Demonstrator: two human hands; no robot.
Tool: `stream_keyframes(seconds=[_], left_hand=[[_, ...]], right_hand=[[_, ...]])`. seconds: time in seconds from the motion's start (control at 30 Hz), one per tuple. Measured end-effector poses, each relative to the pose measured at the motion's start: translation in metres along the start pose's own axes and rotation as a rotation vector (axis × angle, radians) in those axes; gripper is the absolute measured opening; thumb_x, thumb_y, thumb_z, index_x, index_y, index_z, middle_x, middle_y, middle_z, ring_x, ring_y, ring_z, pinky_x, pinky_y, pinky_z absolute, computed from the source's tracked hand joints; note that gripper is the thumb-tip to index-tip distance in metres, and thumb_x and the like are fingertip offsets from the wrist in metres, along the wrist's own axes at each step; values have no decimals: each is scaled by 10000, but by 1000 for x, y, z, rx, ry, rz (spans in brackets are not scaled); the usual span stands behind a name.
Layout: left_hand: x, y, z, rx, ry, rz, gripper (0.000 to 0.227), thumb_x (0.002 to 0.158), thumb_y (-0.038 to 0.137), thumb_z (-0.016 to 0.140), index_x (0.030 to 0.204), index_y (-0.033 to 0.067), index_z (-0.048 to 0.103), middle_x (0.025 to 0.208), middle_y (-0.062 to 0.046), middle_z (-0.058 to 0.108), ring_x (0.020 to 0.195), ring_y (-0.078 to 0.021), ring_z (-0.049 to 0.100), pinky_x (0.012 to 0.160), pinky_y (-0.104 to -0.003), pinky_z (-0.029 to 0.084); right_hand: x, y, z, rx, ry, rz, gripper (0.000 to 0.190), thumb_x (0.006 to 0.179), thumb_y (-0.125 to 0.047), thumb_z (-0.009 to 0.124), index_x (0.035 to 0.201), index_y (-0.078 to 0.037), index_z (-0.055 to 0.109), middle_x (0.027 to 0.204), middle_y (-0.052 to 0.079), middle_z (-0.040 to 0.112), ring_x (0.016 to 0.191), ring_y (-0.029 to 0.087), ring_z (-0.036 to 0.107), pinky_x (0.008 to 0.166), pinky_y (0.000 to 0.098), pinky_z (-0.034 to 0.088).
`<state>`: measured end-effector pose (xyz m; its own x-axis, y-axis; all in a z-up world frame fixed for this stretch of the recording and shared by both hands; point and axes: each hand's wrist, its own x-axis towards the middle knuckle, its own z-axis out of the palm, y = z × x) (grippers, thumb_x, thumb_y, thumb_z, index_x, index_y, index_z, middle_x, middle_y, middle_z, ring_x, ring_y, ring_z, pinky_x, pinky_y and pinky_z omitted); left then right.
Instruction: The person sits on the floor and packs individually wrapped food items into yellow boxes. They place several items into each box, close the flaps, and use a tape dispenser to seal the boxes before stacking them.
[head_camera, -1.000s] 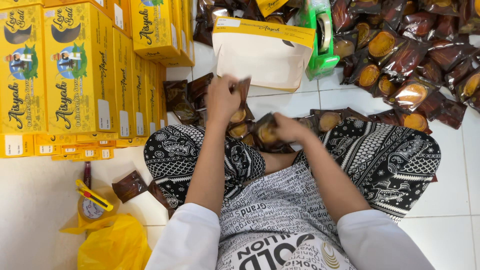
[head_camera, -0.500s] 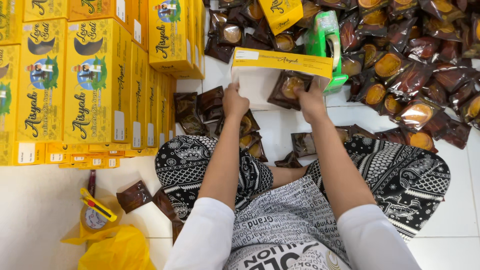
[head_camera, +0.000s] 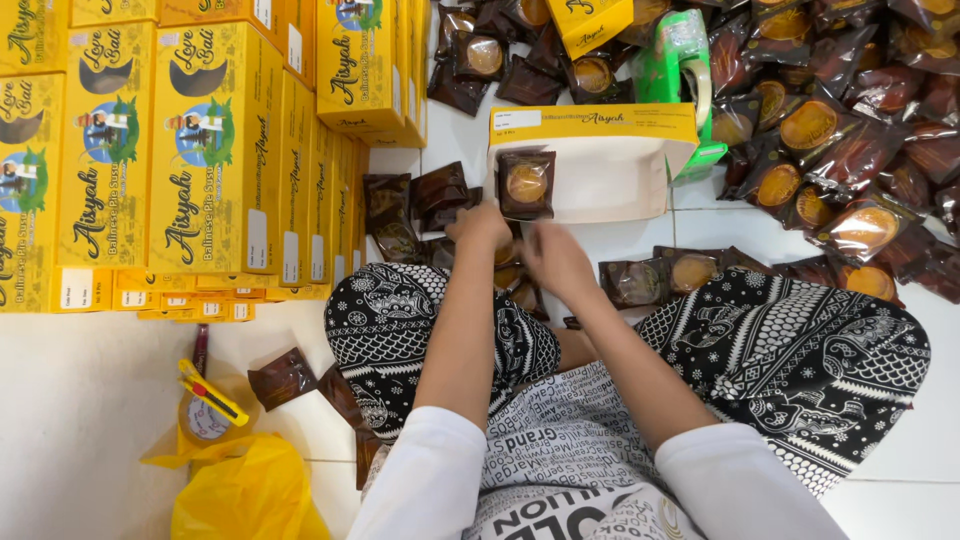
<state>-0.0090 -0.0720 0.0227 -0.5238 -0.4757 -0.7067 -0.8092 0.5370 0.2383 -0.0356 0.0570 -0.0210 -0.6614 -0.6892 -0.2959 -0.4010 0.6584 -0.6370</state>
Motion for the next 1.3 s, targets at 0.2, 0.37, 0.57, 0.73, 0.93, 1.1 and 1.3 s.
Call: stream_keyframes(seconds=[0.2, 0.37, 0.57, 0.73, 0.93, 1.1, 1.3], left_hand=[[-36, 12, -10, 207, -113, -12, 486, 761, 169, 582, 1220, 44, 483, 1190, -137, 547, 1202, -317, 401, 995, -432, 195], [-40, -5, 0, -119, 123, 180, 390, 788, 262, 576, 1089, 21, 515, 1100, -201, 528, 1063, -337, 480, 859, -445, 375], [-89, 30, 15, -748, 90, 410, 542, 876, 419, 356, 1201, -15, 357, 1208, -295, 440, 1153, -413, 432, 946, -514, 352], [-70, 33, 55, -820, 304, 714, 491, 948, 378, 274, 1134, -76, 309, 1086, -325, 412, 1102, -496, 369, 976, -518, 271], [-26, 32, 45, -881, 926, 628, 392, 881, 267, 513, 1144, 23, 354, 1021, -180, 378, 1028, -385, 373, 954, -465, 247], [-3, 25, -43, -1012, 1031, 661, 186, 912, 151, 467, 1075, 65, 437, 1044, -119, 381, 1016, -273, 355, 910, -405, 276], [123, 0, -72, -520, 901, 596, 122, 806, 62, 549, 918, 74, 595, 893, -97, 547, 936, -292, 543, 844, -386, 417]], right_hand=[[-25, 40, 26, -75, -299, 118, 261, 728, -169, 644, 951, -36, 626, 882, 163, 621, 911, 326, 606, 784, 419, 477], [-27, 54, -55, 97, -74, 157, 291, 774, -215, 611, 988, -28, 548, 985, 206, 596, 989, 379, 555, 809, 488, 433], [-43, 40, -65, 1065, 158, 2, 332, 823, -31, 567, 1110, -27, 401, 957, 73, 507, 886, 188, 523, 742, 297, 459], [-32, 39, -44, 1200, 184, 31, 262, 852, -48, 545, 1076, -45, 410, 863, 4, 453, 812, 128, 501, 714, 232, 440], [-4, 64, -67, 917, 316, 88, 548, 813, -109, 637, 1239, -8, 307, 972, 133, 558, 854, 195, 536, 738, 289, 472], [27, 67, -89, 535, 252, 55, 525, 758, -166, 685, 1201, -17, 446, 1028, 142, 604, 949, 266, 593, 765, 362, 487], [45, 64, -90, 326, 114, 20, 478, 808, -182, 618, 1215, 21, 471, 1144, 253, 512, 1115, 411, 467, 930, 475, 383]])
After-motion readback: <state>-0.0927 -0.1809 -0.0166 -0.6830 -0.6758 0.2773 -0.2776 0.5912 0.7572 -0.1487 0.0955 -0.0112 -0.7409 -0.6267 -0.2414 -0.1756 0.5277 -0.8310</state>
